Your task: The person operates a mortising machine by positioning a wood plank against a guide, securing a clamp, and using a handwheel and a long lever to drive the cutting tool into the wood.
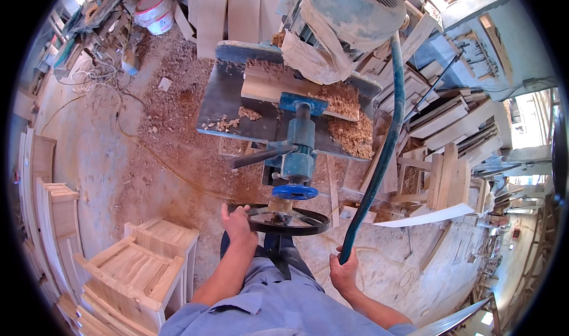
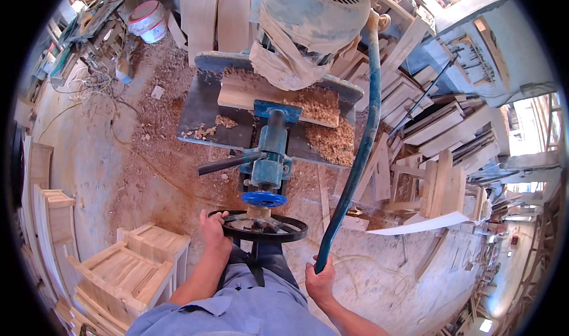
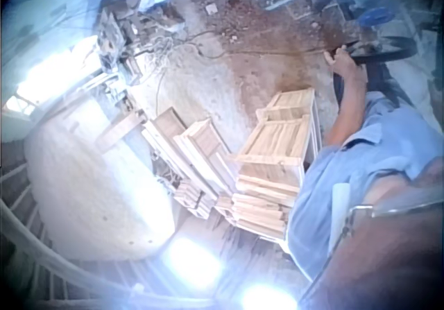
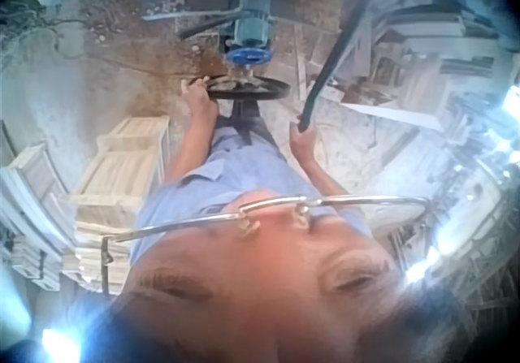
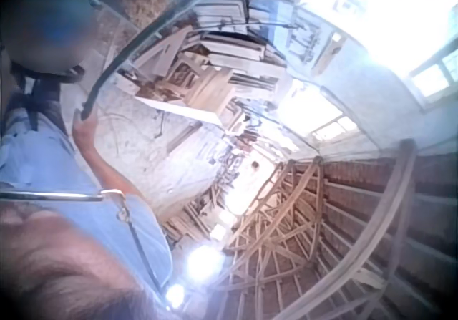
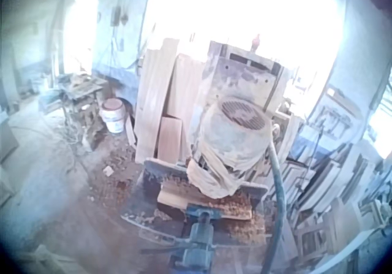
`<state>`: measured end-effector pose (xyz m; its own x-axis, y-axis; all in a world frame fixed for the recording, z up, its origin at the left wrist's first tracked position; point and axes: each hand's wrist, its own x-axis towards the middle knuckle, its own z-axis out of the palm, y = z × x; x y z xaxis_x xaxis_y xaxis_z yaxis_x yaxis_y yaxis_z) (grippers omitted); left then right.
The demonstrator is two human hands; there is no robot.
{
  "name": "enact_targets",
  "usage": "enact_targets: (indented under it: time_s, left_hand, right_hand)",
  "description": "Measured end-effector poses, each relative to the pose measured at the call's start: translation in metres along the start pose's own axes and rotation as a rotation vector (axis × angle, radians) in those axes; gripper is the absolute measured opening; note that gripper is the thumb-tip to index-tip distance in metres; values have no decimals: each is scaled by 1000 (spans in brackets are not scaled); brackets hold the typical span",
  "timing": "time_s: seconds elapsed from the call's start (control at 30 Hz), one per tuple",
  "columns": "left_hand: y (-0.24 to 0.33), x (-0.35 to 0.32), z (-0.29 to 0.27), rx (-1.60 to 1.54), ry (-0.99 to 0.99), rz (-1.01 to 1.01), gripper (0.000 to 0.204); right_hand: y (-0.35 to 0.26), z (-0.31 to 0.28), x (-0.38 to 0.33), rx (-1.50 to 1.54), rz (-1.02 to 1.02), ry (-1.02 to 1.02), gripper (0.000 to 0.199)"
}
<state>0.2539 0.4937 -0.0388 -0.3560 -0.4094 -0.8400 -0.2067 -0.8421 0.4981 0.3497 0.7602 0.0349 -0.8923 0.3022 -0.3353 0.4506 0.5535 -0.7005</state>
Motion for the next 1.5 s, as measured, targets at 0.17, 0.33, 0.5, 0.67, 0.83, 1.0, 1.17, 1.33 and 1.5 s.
enact_targets:
  time_s: [0.17,0.33,0.5,0.67,0.83,1.0,1.17,1.33,1.5]
  left_hand:
    - [-16,92,-50,-71,-106,-337,58]
    - [-32,130,-51,-66,-208,-574,47]
    - [-84,147,-88,300,-592,-95,50]
    - [-100,198,-87,-147,-524,-721,60]
    - [-70,166,-69,-284,-235,-531,42]
    - [-17,74,-40,-89,-181,-255,33]
    - [-8,-10,5,-65,-22,69,40]
    - [-34,-14,4,5,30,221,58]
    - [-13,-4,-6,50,-55,34,73]
  right_hand:
    - [3,-3,4,-19,-11,-2,23]
    - [5,-12,7,-15,39,11,23]
    - [14,-14,10,9,78,12,24]
    - [2,-14,12,43,102,0,24]
    - [11,-8,14,-8,-9,12,24]
    - [2,-4,11,-3,-32,19,23]
    - [9,4,9,4,-31,7,24]
    - [7,10,14,12,-34,0,25]
    - [19,17,19,13,-25,17,25]
